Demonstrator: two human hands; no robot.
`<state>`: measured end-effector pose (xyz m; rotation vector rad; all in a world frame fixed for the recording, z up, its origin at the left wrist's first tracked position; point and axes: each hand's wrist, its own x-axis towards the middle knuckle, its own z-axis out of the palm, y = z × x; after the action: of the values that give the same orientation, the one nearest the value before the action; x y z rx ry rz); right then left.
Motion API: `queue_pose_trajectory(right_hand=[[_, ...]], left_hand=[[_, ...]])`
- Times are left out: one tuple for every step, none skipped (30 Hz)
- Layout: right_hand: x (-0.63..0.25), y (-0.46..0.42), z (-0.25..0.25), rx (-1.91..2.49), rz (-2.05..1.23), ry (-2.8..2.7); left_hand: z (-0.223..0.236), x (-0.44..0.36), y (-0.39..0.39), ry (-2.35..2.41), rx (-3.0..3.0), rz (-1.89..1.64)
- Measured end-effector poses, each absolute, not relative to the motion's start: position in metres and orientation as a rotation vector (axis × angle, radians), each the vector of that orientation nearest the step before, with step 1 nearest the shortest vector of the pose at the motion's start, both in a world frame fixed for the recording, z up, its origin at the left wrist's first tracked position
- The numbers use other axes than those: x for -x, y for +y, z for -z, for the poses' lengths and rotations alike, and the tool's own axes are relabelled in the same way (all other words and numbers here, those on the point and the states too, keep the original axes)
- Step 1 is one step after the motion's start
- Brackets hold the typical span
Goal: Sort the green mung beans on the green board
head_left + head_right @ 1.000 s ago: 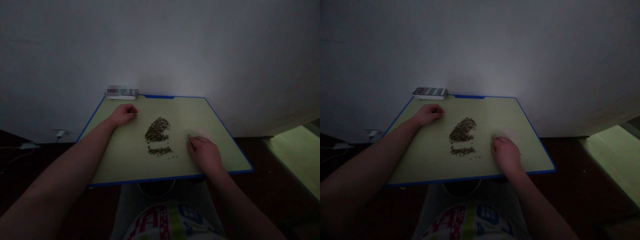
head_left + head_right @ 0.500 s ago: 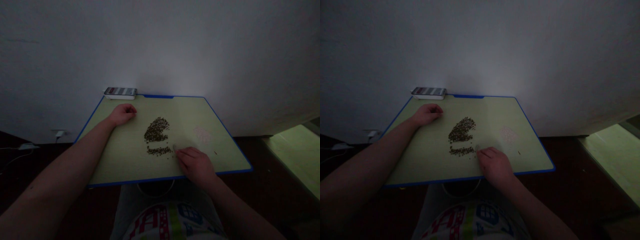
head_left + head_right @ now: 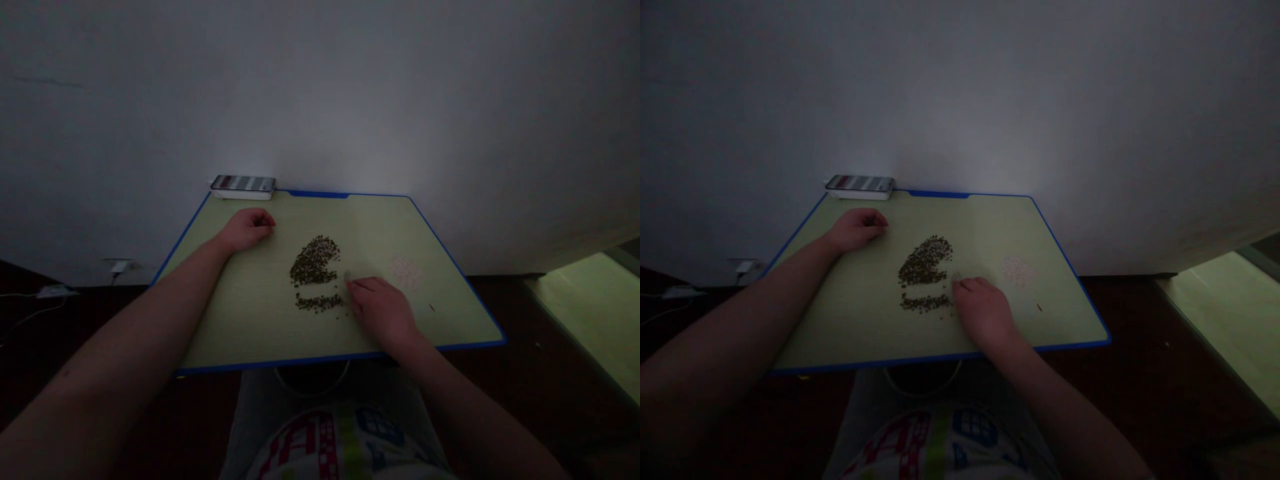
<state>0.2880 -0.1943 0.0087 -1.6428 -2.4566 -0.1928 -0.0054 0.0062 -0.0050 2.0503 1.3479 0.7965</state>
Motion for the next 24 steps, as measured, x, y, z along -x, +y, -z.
queue_pose_trajectory(right_hand=[[-0.292, -0.193, -0.009, 1.690, 0.219, -2.431], [-0.296, -0.191, -0.009, 1.738, 0.248, -2.404], [-0.301, -0.190, -0.010, 1.787, 0.273, -2.375], [-0.306, -0.188, -0.012, 1.834, 0.296, -2.343], [-0.311, -0.187, -0.013, 1.878, 0.317, -2.309], [-0.316, -0.186, -0.015, 1.913, 0.334, -2.280], [-0.320, -0.185, -0.017, 1.941, 0.350, -2.257], [-0.323, -0.185, -0.019, 1.961, 0.364, -2.242], [-0.325, -0.185, -0.020, 1.973, 0.380, -2.235], [-0.326, -0.186, -0.021, 1.974, 0.394, -2.238], [-0.327, -0.189, -0.021, 1.967, 0.407, -2.246], [-0.326, -0.192, -0.021, 1.953, 0.420, -2.254], [-0.326, -0.196, -0.020, 1.935, 0.428, -2.262], [-0.325, -0.201, -0.018, 1.908, 0.429, -2.274], [-0.324, -0.206, -0.016, 1.876, 0.425, -2.284], [-0.323, -0.212, -0.013, 1.842, 0.411, -2.303], [-0.322, -0.217, -0.011, 1.806, 0.400, -2.321], [-0.322, -0.222, -0.008, 1.774, 0.390, -2.339], [-0.323, -0.225, -0.006, 1.750, 0.382, -2.349], [-0.324, -0.227, -0.004, 1.735, 0.373, -2.348], [-0.326, -0.227, -0.002, 1.731, 0.362, -2.339], [-0.329, -0.225, -0.001, 1.733, 0.350, -2.322], [-0.332, -0.223, -0.001, 1.741, 0.341, -2.300], [-0.336, -0.219, -0.001, 1.754, 0.336, -2.279]], left_hand=[[0.004, 0.005, 0.006, 1.352, -2.047, -0.796], [0.003, 0.004, 0.005, 1.353, -2.038, -0.792], [0.003, 0.004, 0.004, 1.352, -2.026, -0.791], [0.002, 0.003, 0.004, 1.348, -2.014, -0.788], [0.001, 0.003, 0.004, 1.344, -2.004, -0.784], [0.001, 0.003, 0.004, 1.344, -1.998, -0.782], [0.001, 0.003, 0.004, 1.345, -1.996, -0.779], [0.001, 0.003, 0.004, 1.347, -1.997, -0.779], [0.002, 0.003, 0.004, 1.350, -1.998, -0.782], [0.002, 0.003, 0.004, 1.352, -2.000, -0.785], [0.002, 0.003, 0.004, 1.353, -2.002, -0.789], [0.002, 0.003, 0.004, 1.352, -2.004, -0.791], [0.002, 0.004, 0.004, 1.348, -2.003, -0.791], [0.002, 0.004, 0.004, 1.343, -2.000, -0.791], [0.002, 0.004, 0.003, 1.337, -1.998, -0.792], [0.001, 0.004, 0.003, 1.331, -1.996, -0.795], [0.001, 0.003, 0.003, 1.330, -1.996, -0.798], [0.001, 0.003, 0.003, 1.332, -1.999, -0.799], [0.001, 0.003, 0.003, 1.336, -2.005, -0.798], [0.001, 0.003, 0.004, 1.339, -2.012, -0.794], [0.001, 0.003, 0.004, 1.338, -2.018, -0.788], [0.001, 0.003, 0.004, 1.336, -2.023, -0.784], [0.001, 0.004, 0.004, 1.334, -2.026, -0.781], [0.001, 0.004, 0.004, 1.334, -2.028, -0.779]])
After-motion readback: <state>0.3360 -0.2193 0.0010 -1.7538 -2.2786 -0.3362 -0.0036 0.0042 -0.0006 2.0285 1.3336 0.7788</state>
